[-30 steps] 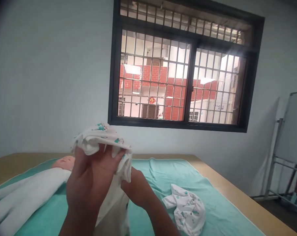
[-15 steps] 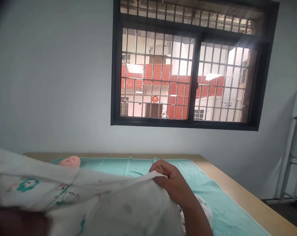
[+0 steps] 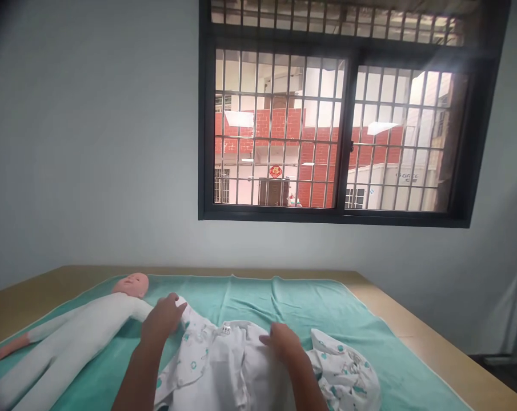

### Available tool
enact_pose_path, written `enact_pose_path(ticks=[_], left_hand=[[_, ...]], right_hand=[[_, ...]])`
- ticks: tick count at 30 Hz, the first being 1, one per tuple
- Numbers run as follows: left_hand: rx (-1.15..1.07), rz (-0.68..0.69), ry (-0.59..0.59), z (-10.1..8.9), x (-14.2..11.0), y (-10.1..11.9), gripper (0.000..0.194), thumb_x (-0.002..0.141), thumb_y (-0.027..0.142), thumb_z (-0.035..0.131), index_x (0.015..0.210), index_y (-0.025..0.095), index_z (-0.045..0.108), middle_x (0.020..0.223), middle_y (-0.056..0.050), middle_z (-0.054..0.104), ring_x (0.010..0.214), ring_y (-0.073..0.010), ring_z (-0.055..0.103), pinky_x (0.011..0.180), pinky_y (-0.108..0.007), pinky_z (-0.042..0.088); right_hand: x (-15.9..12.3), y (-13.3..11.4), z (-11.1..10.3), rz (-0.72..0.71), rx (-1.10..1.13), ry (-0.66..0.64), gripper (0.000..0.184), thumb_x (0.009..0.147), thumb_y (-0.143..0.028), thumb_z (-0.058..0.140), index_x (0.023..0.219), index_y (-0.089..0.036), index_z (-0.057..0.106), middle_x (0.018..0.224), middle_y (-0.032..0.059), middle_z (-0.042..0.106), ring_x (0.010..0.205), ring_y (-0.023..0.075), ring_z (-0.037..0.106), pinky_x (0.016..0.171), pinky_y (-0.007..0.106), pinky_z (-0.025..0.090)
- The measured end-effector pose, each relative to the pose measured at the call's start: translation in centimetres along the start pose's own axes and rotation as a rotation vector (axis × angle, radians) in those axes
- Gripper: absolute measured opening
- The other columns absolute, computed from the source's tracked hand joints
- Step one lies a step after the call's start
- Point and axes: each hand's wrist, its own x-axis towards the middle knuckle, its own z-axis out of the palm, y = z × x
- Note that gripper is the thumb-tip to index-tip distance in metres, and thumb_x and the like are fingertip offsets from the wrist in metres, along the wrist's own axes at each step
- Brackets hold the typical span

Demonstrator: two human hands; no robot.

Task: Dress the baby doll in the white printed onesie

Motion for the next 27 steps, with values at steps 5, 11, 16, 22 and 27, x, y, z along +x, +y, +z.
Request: enact_pose_path(ticks=[5,11,16,22,27], left_hand=[[-0.026,0.163,-0.184,4.3,0.4,1.2,0.029,0.083,0.032,0.051,0.109,0.023,0.06,0.108,-0.008,0.066,0.101,-0.0253,0.062,0.081,-0.034,0.045],[-0.057,0.341,-0.257,8.5,-1.0,2.7,0.033,0.067,0.021,0.067,0.1,0.024,0.067,0.123,-0.006,0.061,0.126,-0.0269,0.046,0.093,-0.032,0.039],[-0.14,0.344,-0.176,8.6,-0.5,2.8,0.028,0.093,0.032,0.039,0.094,0.021,0.064,0.094,-0.006,0.07,0.095,-0.0196,0.063,0.081,-0.028,0.042],[-0.48,0.386,0.205,1.8,-0.5,3.6,0.029,0.091,0.043,0.045,0.098,0.024,0.065,0.095,-0.001,0.071,0.085,-0.0168,0.063,0.075,-0.024,0.043],[-0.543,0.486,0.371,-5.9,-3.5,4.6,0.032,0.09,0.049,0.047,0.096,0.026,0.069,0.087,0.002,0.072,0.077,-0.0154,0.062,0.07,-0.024,0.043]], right_hand=[[-0.9,3.0,-0.8,0.029,-0.015,-0.048,0.024,0.067,-0.04,0.067,0.068,-0.017,0.062,0.076,0.01,0.066,0.075,0.0276,0.061,0.064,0.032,0.037],[-0.3,2.0,-0.4,-0.141,0.183,-0.01,0.021,0.075,-0.037,0.058,0.068,-0.019,0.051,0.069,-0.0026,0.054,0.068,0.0138,0.05,0.06,0.023,0.033],[0.7,1.4,-0.8,-0.15,0.308,0.136,0.025,0.079,-0.041,0.054,0.072,-0.02,0.042,0.07,-0.0046,0.043,0.069,0.0124,0.044,0.064,0.023,0.034],[-2.4,0.4,-7.5,-0.331,0.624,0.147,0.03,0.074,-0.038,0.065,0.094,-0.02,0.051,0.071,-0.0052,0.047,0.069,0.0137,0.047,0.063,0.024,0.038],[-8.0,-3.2,-14.1,-0.318,0.519,0.239,0.022,0.08,-0.042,0.061,0.084,-0.021,0.059,0.084,-0.0003,0.06,0.079,0.017,0.054,0.069,0.026,0.042]])
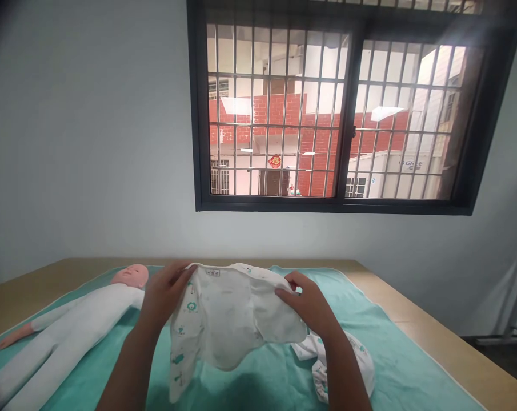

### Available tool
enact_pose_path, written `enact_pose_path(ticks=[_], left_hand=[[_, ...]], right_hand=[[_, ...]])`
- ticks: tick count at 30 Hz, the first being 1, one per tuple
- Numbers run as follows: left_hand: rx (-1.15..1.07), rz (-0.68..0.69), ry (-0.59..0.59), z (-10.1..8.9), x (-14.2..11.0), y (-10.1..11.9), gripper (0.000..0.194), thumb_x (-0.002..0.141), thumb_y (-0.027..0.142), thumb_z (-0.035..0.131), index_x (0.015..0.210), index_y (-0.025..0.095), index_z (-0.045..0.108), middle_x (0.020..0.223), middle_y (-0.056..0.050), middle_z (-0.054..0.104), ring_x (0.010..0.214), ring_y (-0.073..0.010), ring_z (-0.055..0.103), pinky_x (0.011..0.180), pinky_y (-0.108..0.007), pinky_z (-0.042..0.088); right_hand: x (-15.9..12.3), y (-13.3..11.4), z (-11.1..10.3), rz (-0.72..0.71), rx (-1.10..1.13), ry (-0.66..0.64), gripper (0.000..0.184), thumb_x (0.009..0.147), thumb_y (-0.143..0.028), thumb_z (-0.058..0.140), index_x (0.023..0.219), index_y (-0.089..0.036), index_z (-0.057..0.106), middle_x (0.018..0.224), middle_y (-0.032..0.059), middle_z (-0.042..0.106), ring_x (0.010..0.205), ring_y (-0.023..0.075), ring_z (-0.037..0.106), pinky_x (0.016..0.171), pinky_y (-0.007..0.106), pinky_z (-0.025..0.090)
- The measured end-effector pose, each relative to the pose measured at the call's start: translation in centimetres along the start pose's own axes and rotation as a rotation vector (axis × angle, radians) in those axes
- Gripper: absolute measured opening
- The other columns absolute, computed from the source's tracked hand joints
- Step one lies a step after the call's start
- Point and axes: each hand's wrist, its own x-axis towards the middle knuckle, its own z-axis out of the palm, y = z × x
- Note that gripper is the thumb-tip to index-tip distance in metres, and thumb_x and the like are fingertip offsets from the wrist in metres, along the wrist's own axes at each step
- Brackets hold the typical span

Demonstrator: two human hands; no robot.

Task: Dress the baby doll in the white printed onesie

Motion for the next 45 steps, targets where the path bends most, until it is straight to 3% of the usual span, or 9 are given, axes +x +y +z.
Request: enact_pose_path(ticks=[6,12,15,18,22,28,34,41,45], left_hand=[[0.175,-0.024,-0.056,-5.0,-0.7,5.0,0.032,0.09,0.053,0.045,0.093,0.03,0.068,0.083,0.005,0.072,0.074,-0.0165,0.062,0.066,-0.025,0.04],[0.317,-0.096,-0.347,-6.1,-0.3,5.7,0.034,0.09,0.053,0.042,0.083,0.032,0.068,0.078,0.006,0.071,0.073,-0.017,0.062,0.058,-0.025,0.034],[0.358,-0.13,-0.496,-3.1,0.5,2.8,0.033,0.089,0.051,0.044,0.08,0.031,0.069,0.078,0.003,0.071,0.073,-0.0178,0.062,0.06,-0.025,0.035],[0.432,-0.172,-0.544,2.6,0.4,-1.1,0.029,0.09,0.046,0.044,0.092,0.029,0.068,0.094,-0.002,0.071,0.086,-0.0209,0.063,0.071,-0.028,0.039],[0.522,-0.206,-0.581,9.8,-1.0,-5.0,0.036,0.089,0.038,0.05,0.12,0.022,0.058,0.125,-0.015,0.057,0.119,-0.0315,0.05,0.091,-0.043,0.04],[0.469,-0.158,-0.751,12.3,-2.6,-6.2,0.028,0.09,0.036,0.046,0.107,0.021,0.064,0.112,-0.012,0.065,0.109,-0.0277,0.058,0.088,-0.041,0.045],[0.474,-0.042,-0.74,11.1,-6.9,-6.6,0.034,0.093,0.031,0.041,0.12,0.023,0.059,0.136,-0.011,0.054,0.131,-0.0273,0.043,0.105,-0.046,0.034],[0.369,-0.167,-0.605,2.6,-11.4,-15.2,0.045,0.09,0.036,0.042,0.133,0.023,0.048,0.141,-0.007,0.05,0.129,-0.0235,0.046,0.101,-0.036,0.039],[0.41,-0.238,-0.538,0.1,-12.0,-17.4,0.043,0.084,0.03,0.049,0.126,0.024,0.053,0.123,-0.005,0.062,0.115,-0.0241,0.054,0.093,-0.034,0.042]], right_hand=[[-2.1,-4.5,-1.4,0.052,0.023,0.208,0.033,0.08,-0.052,0.059,0.077,-0.021,0.051,0.066,-0.0033,0.049,0.061,0.0132,0.046,0.054,0.023,0.037],[-2.4,-4.2,-2.0,0.081,-0.074,-0.089,0.037,0.088,-0.055,0.049,0.073,-0.021,0.049,0.066,-0.0043,0.047,0.059,0.0113,0.04,0.054,0.022,0.032],[-0.5,-1.3,-0.1,0.118,-0.155,-0.169,0.039,0.088,-0.057,0.045,0.073,-0.021,0.05,0.065,-0.0042,0.049,0.059,0.0118,0.041,0.054,0.023,0.031],[2.0,3.3,3.8,0.126,-0.36,-0.117,0.033,0.091,-0.049,0.043,0.08,-0.021,0.056,0.075,-0.0002,0.059,0.07,0.0157,0.052,0.062,0.025,0.036],[3.4,9.5,8.7,0.229,-0.689,-0.033,0.032,0.09,-0.034,0.047,0.117,-0.02,0.056,0.114,0.0127,0.061,0.105,0.0254,0.056,0.079,0.032,0.039],[2.1,12.3,11.1,0.186,-0.646,-0.228,0.033,0.085,-0.032,0.054,0.114,-0.019,0.061,0.115,0.0104,0.064,0.102,0.0238,0.061,0.083,0.031,0.043],[-0.7,11.5,14.3,0.045,-0.608,-0.261,0.04,0.09,-0.027,0.046,0.128,-0.02,0.055,0.141,0.0109,0.05,0.131,0.0251,0.044,0.108,0.038,0.031],[-2.8,13.1,16.1,-0.023,-0.618,-0.255,0.042,0.095,-0.028,0.037,0.133,-0.022,0.054,0.146,0.0081,0.046,0.138,0.0235,0.036,0.114,0.041,0.023],[-2.3,13.5,16.0,-0.004,-0.619,-0.272,0.043,0.094,-0.03,0.038,0.133,-0.022,0.054,0.146,0.0077,0.046,0.138,0.0235,0.036,0.114,0.041,0.023]])
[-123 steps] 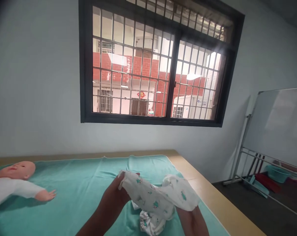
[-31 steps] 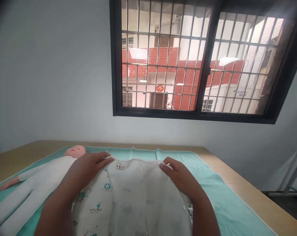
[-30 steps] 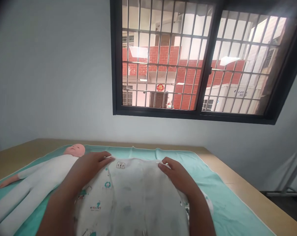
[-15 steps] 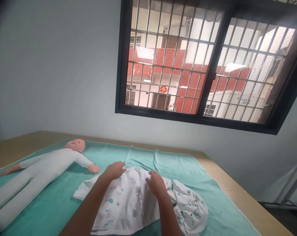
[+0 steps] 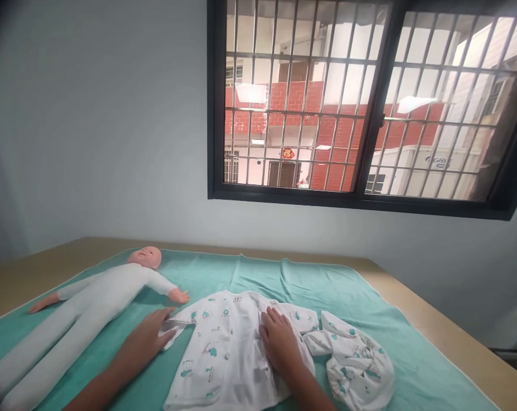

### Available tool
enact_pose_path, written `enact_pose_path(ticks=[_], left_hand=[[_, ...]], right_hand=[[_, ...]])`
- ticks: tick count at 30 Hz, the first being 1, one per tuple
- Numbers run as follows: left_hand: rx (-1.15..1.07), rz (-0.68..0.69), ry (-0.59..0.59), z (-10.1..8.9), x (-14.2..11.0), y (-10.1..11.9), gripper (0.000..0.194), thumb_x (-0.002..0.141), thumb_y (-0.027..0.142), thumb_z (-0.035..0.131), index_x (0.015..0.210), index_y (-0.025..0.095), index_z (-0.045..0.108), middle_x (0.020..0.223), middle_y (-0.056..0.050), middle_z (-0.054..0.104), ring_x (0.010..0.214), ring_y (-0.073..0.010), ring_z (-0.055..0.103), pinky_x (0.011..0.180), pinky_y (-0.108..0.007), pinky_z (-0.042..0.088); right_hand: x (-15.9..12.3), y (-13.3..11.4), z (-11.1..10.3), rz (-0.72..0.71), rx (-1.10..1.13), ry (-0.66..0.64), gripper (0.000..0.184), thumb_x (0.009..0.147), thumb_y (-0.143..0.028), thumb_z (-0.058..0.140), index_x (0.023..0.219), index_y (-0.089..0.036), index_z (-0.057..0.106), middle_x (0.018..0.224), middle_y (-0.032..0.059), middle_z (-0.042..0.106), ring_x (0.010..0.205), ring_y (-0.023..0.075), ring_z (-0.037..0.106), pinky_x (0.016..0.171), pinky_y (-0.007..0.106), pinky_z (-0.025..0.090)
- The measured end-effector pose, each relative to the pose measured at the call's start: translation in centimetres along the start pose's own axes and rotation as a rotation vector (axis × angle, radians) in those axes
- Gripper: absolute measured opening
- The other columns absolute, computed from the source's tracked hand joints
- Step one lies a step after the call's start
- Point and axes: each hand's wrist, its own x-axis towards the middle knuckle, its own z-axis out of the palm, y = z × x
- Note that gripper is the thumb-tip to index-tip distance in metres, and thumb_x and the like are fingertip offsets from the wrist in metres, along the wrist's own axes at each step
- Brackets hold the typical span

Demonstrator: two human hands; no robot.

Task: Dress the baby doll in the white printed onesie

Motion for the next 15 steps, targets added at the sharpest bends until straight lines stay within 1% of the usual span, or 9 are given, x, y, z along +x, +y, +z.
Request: enact_pose_path(ticks=[1,2,4,6,8,10,12,13,15], left_hand=[[0.022,-0.001,0.024,-0.1,0.0,-0.1,0.038,0.084,0.026,0.046,0.121,0.024,0.057,0.115,-0.005,0.065,0.109,-0.0236,0.057,0.089,-0.033,0.043],[0.047,0.027,0.056,-0.2,0.0,-0.2,0.034,0.085,0.021,0.043,0.115,0.023,0.06,0.109,-0.005,0.066,0.103,-0.0229,0.058,0.086,-0.033,0.043],[0.104,0.149,0.155,-0.6,0.2,-0.1,0.034,0.087,0.015,0.037,0.105,0.022,0.064,0.102,-0.006,0.066,0.095,-0.0223,0.059,0.083,-0.034,0.043],[0.157,0.304,0.272,-1.1,0.3,-0.1,0.034,0.09,0.014,0.035,0.1,0.023,0.066,0.103,-0.008,0.066,0.096,-0.0232,0.058,0.085,-0.036,0.043],[0.198,0.408,0.345,-1.5,0.2,-0.3,0.033,0.089,0.011,0.037,0.097,0.024,0.066,0.104,-0.008,0.066,0.101,-0.0244,0.058,0.089,-0.038,0.042],[0.227,0.424,0.331,-1.7,0.1,-0.6,0.038,0.081,0.001,0.037,0.091,0.024,0.066,0.103,-0.007,0.066,0.104,-0.0245,0.058,0.09,-0.039,0.042],[0.237,0.374,0.28,-1.6,0.0,-0.8,0.044,0.071,-0.006,0.035,0.086,0.023,0.064,0.101,-0.006,0.067,0.103,-0.0238,0.059,0.087,-0.038,0.044],[0.229,0.347,0.265,-1.5,0.0,-0.7,0.045,0.069,-0.007,0.034,0.086,0.022,0.064,0.102,-0.006,0.067,0.105,-0.0236,0.059,0.087,-0.038,0.044],[0.185,0.315,0.266,-1.0,-0.2,0.0,0.043,0.073,-0.004,0.034,0.09,0.022,0.065,0.109,-0.006,0.067,0.111,-0.0236,0.058,0.092,-0.039,0.045]], right_hand=[[0.1,0.1,0.0,0.001,0.004,-0.003,0.043,0.094,-0.031,0.039,0.133,-0.022,0.054,0.146,0.0074,0.046,0.138,0.0232,0.036,0.114,0.041,0.023],[0.1,0.2,0.1,-0.001,0.008,-0.006,0.044,0.093,-0.031,0.039,0.134,-0.022,0.054,0.146,0.0072,0.046,0.138,0.0231,0.036,0.114,0.041,0.023],[0.1,0.3,0.1,-0.009,0.013,-0.009,0.044,0.093,-0.032,0.039,0.134,-0.022,0.054,0.146,0.0071,0.045,0.138,0.0229,0.036,0.114,0.041,0.023],[0.1,0.4,0.2,-0.017,0.013,-0.01,0.044,0.093,-0.032,0.039,0.133,-0.022,0.054,0.147,0.0071,0.045,0.137,0.0228,0.036,0.114,0.04,0.023],[0.0,0.5,0.2,-0.019,0.009,-0.005,0.043,0.093,-0.031,0.039,0.132,-0.022,0.055,0.146,0.0072,0.046,0.137,0.023,0.037,0.114,0.04,0.023],[0.1,0.6,0.3,-0.024,0.004,0.002,0.042,0.093,-0.031,0.04,0.131,-0.023,0.055,0.145,0.0073,0.046,0.136,0.0232,0.038,0.113,0.04,0.024],[0.0,0.6,0.3,-0.033,-0.005,0.007,0.042,0.093,-0.031,0.04,0.131,-0.022,0.056,0.145,0.0077,0.047,0.136,0.0236,0.038,0.113,0.04,0.025],[0.0,0.5,0.3,-0.036,-0.011,0.011,0.041,0.093,-0.031,0.04,0.13,-0.022,0.056,0.144,0.0079,0.048,0.135,0.0239,0.039,0.113,0.04,0.026],[-0.1,0.3,0.2,-0.047,-0.03,0.029,0.041,0.094,-0.03,0.039,0.131,-0.022,0.056,0.143,0.0087,0.049,0.135,0.0248,0.039,0.113,0.042,0.026]])
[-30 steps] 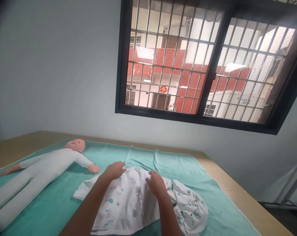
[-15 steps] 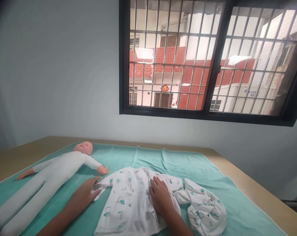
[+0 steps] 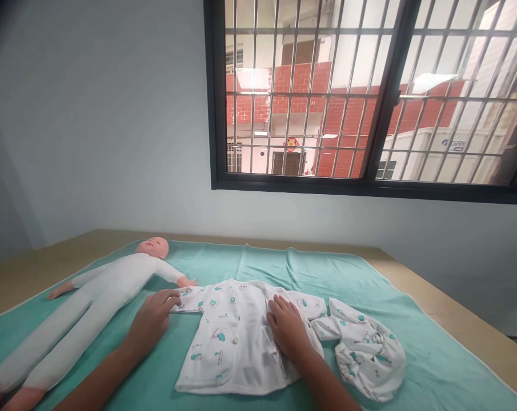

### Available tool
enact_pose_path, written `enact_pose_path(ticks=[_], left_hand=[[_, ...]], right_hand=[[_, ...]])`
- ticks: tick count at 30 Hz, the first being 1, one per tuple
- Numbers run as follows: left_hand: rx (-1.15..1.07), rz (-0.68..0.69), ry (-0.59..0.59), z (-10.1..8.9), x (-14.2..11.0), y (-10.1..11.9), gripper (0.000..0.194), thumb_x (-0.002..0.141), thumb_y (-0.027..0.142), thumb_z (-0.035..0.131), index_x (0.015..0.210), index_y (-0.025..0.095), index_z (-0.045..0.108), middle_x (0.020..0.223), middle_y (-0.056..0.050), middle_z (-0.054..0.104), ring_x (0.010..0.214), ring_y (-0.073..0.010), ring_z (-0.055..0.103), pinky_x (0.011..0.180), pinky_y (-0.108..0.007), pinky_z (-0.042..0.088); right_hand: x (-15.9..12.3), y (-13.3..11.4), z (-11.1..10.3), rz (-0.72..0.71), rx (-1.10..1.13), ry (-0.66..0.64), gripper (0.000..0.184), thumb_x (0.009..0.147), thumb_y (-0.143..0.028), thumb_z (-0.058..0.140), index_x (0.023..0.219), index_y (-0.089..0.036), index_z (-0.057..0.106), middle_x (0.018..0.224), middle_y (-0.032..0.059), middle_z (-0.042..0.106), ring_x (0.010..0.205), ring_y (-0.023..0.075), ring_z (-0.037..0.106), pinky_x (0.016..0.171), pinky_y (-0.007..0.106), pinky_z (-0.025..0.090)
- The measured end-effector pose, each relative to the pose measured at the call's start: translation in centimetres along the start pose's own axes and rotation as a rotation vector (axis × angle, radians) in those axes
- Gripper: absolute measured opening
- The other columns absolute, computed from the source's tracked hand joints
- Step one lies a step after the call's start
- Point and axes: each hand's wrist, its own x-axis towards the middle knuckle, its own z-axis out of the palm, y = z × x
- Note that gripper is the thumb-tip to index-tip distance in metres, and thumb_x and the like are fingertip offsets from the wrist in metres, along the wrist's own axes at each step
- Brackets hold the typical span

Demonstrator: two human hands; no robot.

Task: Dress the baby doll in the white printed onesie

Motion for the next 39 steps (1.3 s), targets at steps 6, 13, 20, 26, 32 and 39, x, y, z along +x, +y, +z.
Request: enact_pose_path(ticks=[6,13,20,26,32,39], left_hand=[[-0.215,0.038,-0.16,0.4,-0.5,7.5,0.037,0.096,0.036,0.039,0.126,0.026,0.057,0.146,-0.002,0.046,0.137,-0.0227,0.04,0.112,-0.04,0.037],[-0.276,0.304,-0.536,1.0,-1.9,10.8,0.058,0.095,0.054,0.035,0.149,0.035,0.025,0.157,-0.002,0.023,0.145,-0.0293,0.022,0.117,-0.058,0.018],[-0.264,0.249,-0.457,1.4,-2.0,10.3,0.05,0.094,0.053,0.039,0.14,0.035,0.045,0.153,-0.003,0.035,0.14,-0.029,0.034,0.116,-0.056,0.026],[-0.305,0.331,-0.369,-0.1,-2.0,11.8,0.038,0.091,0.051,0.046,0.121,0.031,0.059,0.133,-0.009,0.056,0.122,-0.0285,0.051,0.103,-0.047,0.044],[-0.334,0.242,-0.457,-0.7,-2.7,13.7,0.028,0.085,0.045,0.055,0.102,0.023,0.061,0.095,-0.007,0.063,0.086,-0.0221,0.057,0.077,-0.034,0.047],[-0.394,0.045,-0.58,-0.8,-2.1,13.3,0.026,0.08,0.029,0.054,0.105,0.022,0.061,0.081,-0.001,0.062,0.074,-0.0158,0.054,0.07,-0.024,0.041]], right_hand=[[-1.1,-1.9,-1.5,-0.178,0.031,0.025,0.044,0.096,-0.029,0.034,0.134,-0.02,0.053,0.147,0.0078,0.045,0.136,0.0231,0.038,0.115,0.039,0.024],[-2.4,-2.9,-1.1,-0.26,0.139,-0.141,0.052,0.094,-0.039,0.043,0.142,-0.022,0.044,0.152,0.0076,0.036,0.142,0.0236,0.03,0.118,0.041,0.018],[-0.7,0.0,-1.9,0.121,0.11,0.185,0.032,0.097,-0.036,0.036,0.104,-0.021,0.063,0.108,0.0085,0.068,0.101,0.023,0.061,0.085,0.032,0.042],[-0.6,4.4,-1.6,0.263,-0.159,0.159,0.02,0.094,-0.028,0.041,0.087,-0.019,0.057,0.089,0.0085,0.065,0.083,0.0224,0.06,0.066,0.03,0.031],[-0.6,4.0,-1.0,0.219,-0.211,0.162,0.016,0.093,-0.024,0.041,0.087,-0.019,0.055,0.088,0.0061,0.063,0.082,0.0202,0.059,0.062,0.03,0.025],[-0.5,4.5,-1.2,0.202,-0.194,0.188,0.016,0.092,-0.023,0.041,0.083,-0.02,0.054,0.084,0.0053,0.063,0.076,0.0203,0.059,0.06,0.029,0.025]])
